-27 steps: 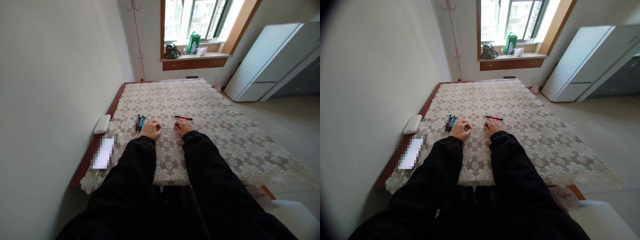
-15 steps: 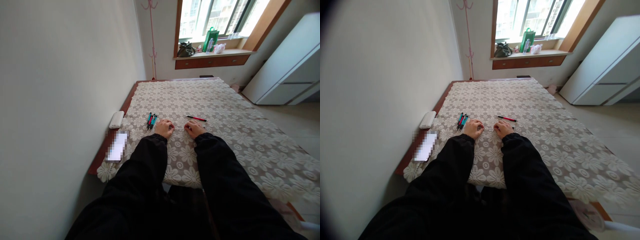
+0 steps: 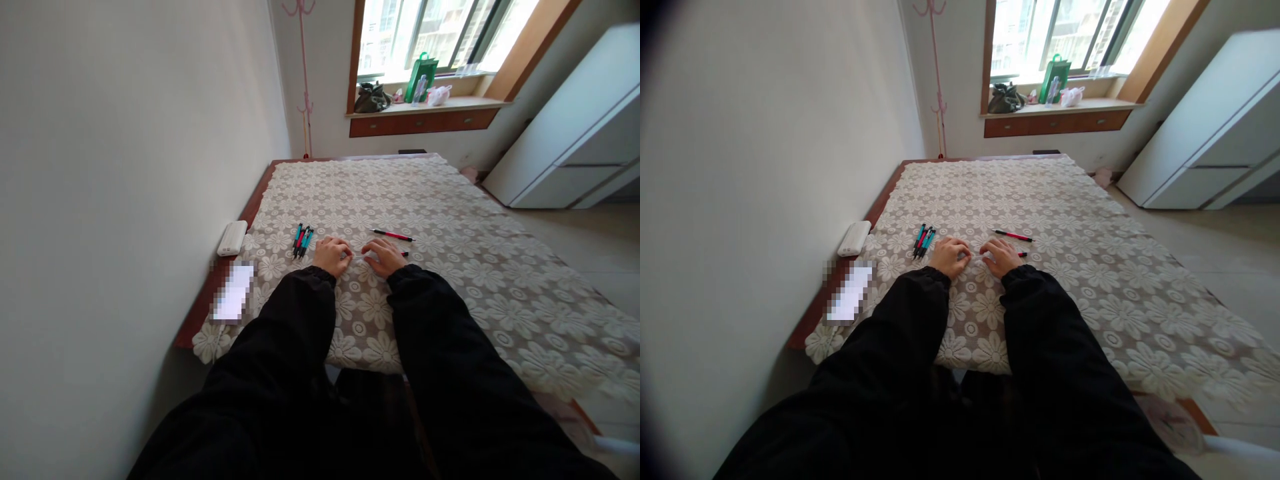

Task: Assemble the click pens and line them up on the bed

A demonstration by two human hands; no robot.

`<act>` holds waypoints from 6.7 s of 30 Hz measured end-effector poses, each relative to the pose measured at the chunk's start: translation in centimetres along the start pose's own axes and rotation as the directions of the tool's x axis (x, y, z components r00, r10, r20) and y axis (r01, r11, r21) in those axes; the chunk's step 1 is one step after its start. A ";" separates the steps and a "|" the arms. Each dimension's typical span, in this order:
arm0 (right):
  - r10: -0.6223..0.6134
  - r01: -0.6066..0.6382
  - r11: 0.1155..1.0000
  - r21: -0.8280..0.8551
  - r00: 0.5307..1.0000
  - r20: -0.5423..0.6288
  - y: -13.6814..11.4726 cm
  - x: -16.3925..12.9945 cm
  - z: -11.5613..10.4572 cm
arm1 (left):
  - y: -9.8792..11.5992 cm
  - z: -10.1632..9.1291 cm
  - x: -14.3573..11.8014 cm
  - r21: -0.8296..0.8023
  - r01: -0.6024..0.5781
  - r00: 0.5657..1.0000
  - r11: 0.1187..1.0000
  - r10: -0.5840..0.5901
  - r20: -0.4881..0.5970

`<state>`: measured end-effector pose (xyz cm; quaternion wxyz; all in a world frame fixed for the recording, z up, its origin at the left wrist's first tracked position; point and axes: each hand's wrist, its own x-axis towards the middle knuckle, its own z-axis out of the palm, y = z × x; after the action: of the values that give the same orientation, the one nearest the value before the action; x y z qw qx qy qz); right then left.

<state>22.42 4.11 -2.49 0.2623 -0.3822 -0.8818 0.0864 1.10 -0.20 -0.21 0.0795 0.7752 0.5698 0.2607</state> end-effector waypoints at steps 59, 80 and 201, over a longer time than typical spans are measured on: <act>0.025 -0.028 0.998 0.054 0.998 0.055 -0.4 -0.2 0.2 | 1.0 -0.1 -0.3 0.069 -0.047 0.996 0.996 0.041 0.084; -0.027 0.022 0.998 0.060 0.996 0.083 -0.4 0.0 0.4 | 0.2 0.6 -0.1 0.037 -0.106 0.992 0.994 0.104 0.070; 0.269 -0.267 0.950 -0.162 0.963 -0.009 3.2 -0.3 -1.6 | -1.6 -1.1 -0.2 0.085 0.177 0.984 0.981 -0.179 0.012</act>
<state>25.42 6.04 -2.39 0.2103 -0.5179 -0.8276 0.0522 -0.89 -0.01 0.03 0.0756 0.7263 0.6465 0.2210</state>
